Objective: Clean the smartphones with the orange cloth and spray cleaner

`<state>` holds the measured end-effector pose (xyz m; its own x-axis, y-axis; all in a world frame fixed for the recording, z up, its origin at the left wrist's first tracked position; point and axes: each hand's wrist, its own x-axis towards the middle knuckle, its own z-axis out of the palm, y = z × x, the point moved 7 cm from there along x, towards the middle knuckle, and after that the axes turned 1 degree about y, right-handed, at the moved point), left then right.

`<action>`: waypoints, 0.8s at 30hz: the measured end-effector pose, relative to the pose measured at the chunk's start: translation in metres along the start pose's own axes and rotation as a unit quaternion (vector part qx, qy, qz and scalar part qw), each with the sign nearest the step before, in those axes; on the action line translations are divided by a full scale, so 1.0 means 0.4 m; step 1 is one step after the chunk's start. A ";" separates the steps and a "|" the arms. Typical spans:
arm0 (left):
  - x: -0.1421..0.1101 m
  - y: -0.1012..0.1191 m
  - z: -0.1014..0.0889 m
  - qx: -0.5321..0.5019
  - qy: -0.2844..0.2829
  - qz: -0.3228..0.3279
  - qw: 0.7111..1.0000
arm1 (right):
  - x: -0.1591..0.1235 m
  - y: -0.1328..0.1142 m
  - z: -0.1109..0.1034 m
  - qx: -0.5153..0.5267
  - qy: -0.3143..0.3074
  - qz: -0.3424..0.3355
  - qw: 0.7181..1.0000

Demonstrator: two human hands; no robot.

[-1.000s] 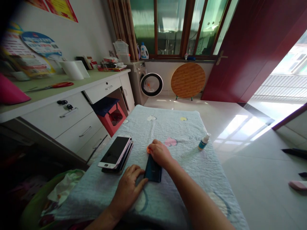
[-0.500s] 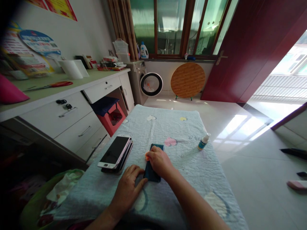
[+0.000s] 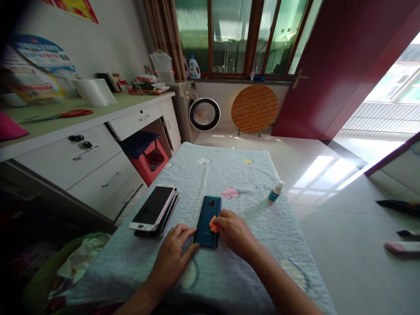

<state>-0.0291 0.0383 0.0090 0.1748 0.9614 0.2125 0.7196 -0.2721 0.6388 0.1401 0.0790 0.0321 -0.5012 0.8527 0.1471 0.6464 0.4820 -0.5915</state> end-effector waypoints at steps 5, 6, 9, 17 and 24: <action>0.003 0.003 -0.004 -0.003 -0.002 -0.009 1.000 | 0.075 0.087 -0.021 -0.017 0.046 0.020 0.999; 0.004 0.003 -0.005 -0.005 -0.001 -0.008 1.000 | 0.092 0.102 -0.025 -0.024 0.056 0.026 0.998; 0.005 0.005 -0.007 -0.008 0.003 -0.004 1.000 | 0.138 0.141 -0.033 -0.042 0.086 0.051 0.994; 0.006 0.005 -0.009 -0.007 0.000 -0.009 1.000 | 0.200 0.118 -0.011 -0.046 0.115 0.064 0.990; 0.004 0.002 -0.005 -0.002 -0.006 -0.011 1.000 | 0.154 0.009 0.047 -0.002 0.067 0.005 0.998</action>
<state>-0.0296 0.0395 0.0110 0.1680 0.9674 0.1895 0.7210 -0.2516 0.6457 0.1009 0.1296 0.0242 -0.4137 0.8768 0.2451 0.6536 0.4734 -0.5904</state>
